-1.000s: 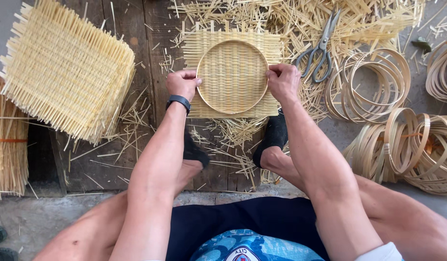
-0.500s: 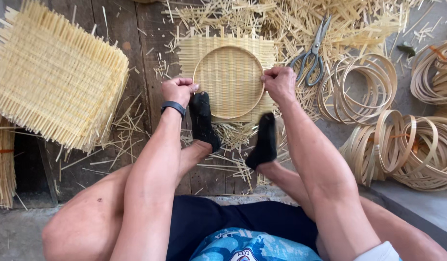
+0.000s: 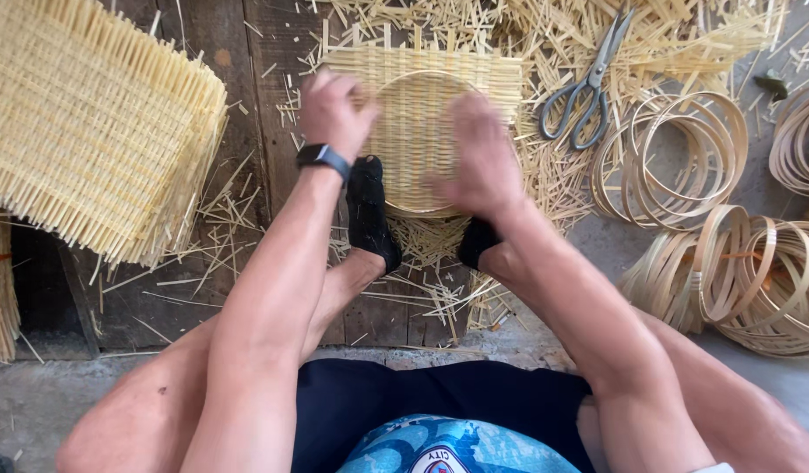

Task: The person sits on the floor and repeatedly places a circular bamboo frame onto a flat woven bamboo mat, then uses shears to trim the excess mat material around the frame's edge. The trimmed pieces are discarded, and the process is repeated with new mats.

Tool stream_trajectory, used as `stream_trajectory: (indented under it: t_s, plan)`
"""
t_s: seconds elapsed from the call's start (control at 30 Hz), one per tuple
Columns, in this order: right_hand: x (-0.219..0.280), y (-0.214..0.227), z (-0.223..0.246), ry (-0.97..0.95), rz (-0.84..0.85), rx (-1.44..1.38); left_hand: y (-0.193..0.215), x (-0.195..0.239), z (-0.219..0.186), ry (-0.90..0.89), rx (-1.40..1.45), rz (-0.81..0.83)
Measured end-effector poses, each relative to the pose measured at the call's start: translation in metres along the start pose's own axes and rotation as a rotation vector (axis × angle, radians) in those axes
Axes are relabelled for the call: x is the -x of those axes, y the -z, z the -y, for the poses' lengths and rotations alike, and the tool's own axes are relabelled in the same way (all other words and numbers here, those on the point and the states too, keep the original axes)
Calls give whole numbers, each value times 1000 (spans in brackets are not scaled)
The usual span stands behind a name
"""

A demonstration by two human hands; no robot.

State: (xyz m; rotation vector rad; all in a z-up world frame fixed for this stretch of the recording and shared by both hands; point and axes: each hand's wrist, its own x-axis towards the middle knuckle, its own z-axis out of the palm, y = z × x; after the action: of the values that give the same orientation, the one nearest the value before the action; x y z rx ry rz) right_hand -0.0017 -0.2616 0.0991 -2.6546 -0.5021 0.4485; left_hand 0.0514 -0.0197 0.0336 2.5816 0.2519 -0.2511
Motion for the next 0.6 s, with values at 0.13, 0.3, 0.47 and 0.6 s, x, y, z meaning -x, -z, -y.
stream_trajectory:
  t_s: [0.13, 0.3, 0.47, 0.6]
  plan:
    - [4, -55, 33, 309, 8, 323, -33, -32, -24, -676, 53, -242]
    - [13, -88, 27, 378, -153, 385, -56, -44, -20, -435, 241, -40]
    - [-16, -38, 14, 271, 73, 57, -49, -55, -27, -484, 172, -12]
    - [-68, -14, -28, 336, -374, 0, -53, -53, -22, -552, 168, 5]
